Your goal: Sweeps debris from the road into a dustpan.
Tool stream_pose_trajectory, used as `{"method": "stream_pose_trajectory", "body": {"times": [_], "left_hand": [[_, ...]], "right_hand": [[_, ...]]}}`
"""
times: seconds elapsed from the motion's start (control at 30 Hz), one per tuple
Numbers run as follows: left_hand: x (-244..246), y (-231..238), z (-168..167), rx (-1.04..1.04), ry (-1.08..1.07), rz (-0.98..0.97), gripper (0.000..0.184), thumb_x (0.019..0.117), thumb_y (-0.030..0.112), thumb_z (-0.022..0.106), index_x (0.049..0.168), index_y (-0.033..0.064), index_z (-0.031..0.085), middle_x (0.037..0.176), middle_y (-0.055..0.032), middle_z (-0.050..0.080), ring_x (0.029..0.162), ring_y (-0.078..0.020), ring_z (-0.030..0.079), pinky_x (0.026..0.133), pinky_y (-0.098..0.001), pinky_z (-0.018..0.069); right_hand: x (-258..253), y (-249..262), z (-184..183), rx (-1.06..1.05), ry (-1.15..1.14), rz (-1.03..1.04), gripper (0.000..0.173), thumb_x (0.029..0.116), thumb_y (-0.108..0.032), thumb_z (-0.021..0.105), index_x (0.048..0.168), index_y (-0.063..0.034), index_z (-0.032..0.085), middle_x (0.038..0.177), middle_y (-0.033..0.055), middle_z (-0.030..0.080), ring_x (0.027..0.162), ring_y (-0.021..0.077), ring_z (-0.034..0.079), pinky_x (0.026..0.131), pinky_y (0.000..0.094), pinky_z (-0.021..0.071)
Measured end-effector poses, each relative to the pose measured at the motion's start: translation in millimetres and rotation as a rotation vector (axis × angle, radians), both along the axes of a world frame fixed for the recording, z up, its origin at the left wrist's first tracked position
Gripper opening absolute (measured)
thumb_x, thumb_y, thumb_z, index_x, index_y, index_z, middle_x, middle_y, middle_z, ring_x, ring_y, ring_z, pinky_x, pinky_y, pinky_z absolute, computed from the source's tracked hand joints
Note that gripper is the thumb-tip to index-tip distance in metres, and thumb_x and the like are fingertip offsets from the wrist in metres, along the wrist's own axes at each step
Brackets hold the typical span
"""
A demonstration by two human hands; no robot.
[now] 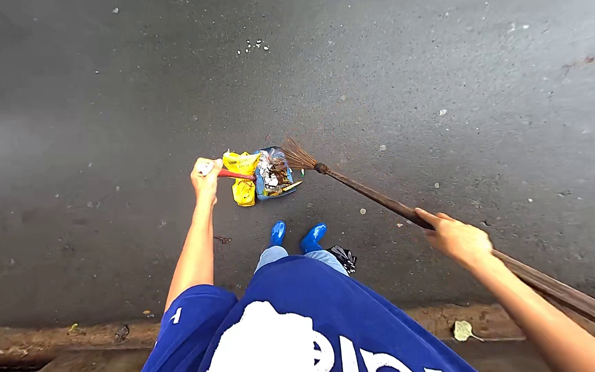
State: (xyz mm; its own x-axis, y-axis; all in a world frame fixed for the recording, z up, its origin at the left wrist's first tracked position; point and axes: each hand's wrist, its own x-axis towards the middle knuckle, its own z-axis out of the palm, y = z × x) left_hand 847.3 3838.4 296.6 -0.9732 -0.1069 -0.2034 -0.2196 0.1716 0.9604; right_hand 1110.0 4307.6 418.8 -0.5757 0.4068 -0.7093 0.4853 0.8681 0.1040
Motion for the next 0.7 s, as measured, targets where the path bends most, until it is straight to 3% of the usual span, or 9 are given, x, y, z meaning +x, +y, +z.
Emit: {"method": "stream_pose_trajectory", "body": {"times": [0.07, 0.13, 0.2, 0.3, 0.4, 0.53, 0.6, 0.7], "left_hand": [[11, -15, 3, 0.034, 0.015, -0.033, 0.013, 0.0937, 0.014, 0.069, 0.098, 0.0071, 0.058, 0.089, 0.0018, 0.064, 0.081, -0.0056, 0.065, 0.075, -0.0279, 0.0581], [19, -18, 7, 0.057, 0.052, -0.065, 0.012, 0.0927, 0.012, 0.069, 0.095, 0.0102, 0.056, 0.090, 0.0049, 0.066, 0.081, -0.0027, 0.065, 0.075, -0.0250, 0.0578], [23, -10, 10, 0.075, 0.081, -0.106, 0.012, 0.0908, 0.009, 0.069, 0.092, 0.0097, 0.056, 0.092, 0.0041, 0.067, 0.087, -0.0028, 0.066, 0.080, -0.0252, 0.0572], [24, 11, 7, 0.102, 0.109, -0.233, 0.013, 0.0915, 0.010, 0.068, 0.092, 0.0084, 0.056, 0.097, 0.0024, 0.067, 0.097, -0.0047, 0.066, 0.087, -0.0277, 0.0566], [18, 26, 4, 0.092, 0.132, -0.291, 0.013, 0.0933, 0.013, 0.069, 0.092, 0.0101, 0.057, 0.094, 0.0045, 0.066, 0.089, -0.0022, 0.064, 0.081, -0.0244, 0.0556], [1, 32, 0, 0.092, 0.077, -0.235, 0.010, 0.0934, 0.009, 0.068, 0.095, 0.0037, 0.058, 0.094, -0.0015, 0.065, 0.086, -0.0065, 0.062, 0.079, -0.0270, 0.0532], [-7, 33, -2, 0.077, 0.046, -0.207, 0.009, 0.0932, 0.006, 0.067, 0.096, 0.0024, 0.059, 0.094, -0.0027, 0.065, 0.084, -0.0074, 0.062, 0.077, -0.0268, 0.0534], [-13, 35, -3, 0.075, 0.022, -0.218, 0.009, 0.0948, 0.008, 0.066, 0.097, 0.0037, 0.059, 0.095, -0.0023, 0.065, 0.084, -0.0070, 0.061, 0.076, -0.0269, 0.0534]], "right_hand": [[44, 1, 37, 0.038, 0.006, -0.088, 0.062, 0.1004, -0.014, 0.064, 0.157, -0.0301, 0.047, 0.133, 0.0291, 0.064, 0.110, 0.0579, 0.063, 0.083, 0.0788, 0.0448], [80, -21, 55, 0.059, 0.008, -0.217, 0.061, 0.1014, -0.014, 0.063, 0.158, -0.0261, 0.046, 0.133, 0.0318, 0.062, 0.111, 0.0602, 0.062, 0.085, 0.0800, 0.0435], [94, -59, 44, 0.057, -0.006, -0.394, 0.058, 0.1034, -0.015, 0.060, 0.159, -0.0198, 0.044, 0.136, 0.0339, 0.060, 0.115, 0.0612, 0.060, 0.089, 0.0813, 0.0424], [91, -111, -13, 0.002, -0.105, -0.581, 0.055, 0.1039, -0.017, 0.055, 0.157, -0.0187, 0.045, 0.138, 0.0315, 0.060, 0.122, 0.0565, 0.059, 0.094, 0.0766, 0.0436], [102, -124, -30, -0.130, -0.224, -0.541, 0.058, 0.1046, -0.020, 0.056, 0.160, -0.0254, 0.041, 0.140, 0.0262, 0.061, 0.125, 0.0511, 0.060, 0.099, 0.0725, 0.0445], [119, -91, 36, -0.137, -0.095, -0.519, 0.054, 0.1025, -0.021, 0.064, 0.154, -0.0292, 0.052, 0.132, 0.0266, 0.066, 0.119, 0.0546, 0.061, 0.096, 0.0770, 0.0427], [114, -85, 63, -0.091, -0.063, -0.489, 0.054, 0.1024, -0.021, 0.064, 0.154, -0.0293, 0.051, 0.132, 0.0266, 0.067, 0.118, 0.0555, 0.061, 0.095, 0.0767, 0.0429], [84, -103, 61, -0.067, -0.045, -0.488, 0.056, 0.1044, -0.018, 0.059, 0.159, -0.0220, 0.044, 0.140, 0.0268, 0.061, 0.122, 0.0548, 0.059, 0.096, 0.0750, 0.0433]]}}
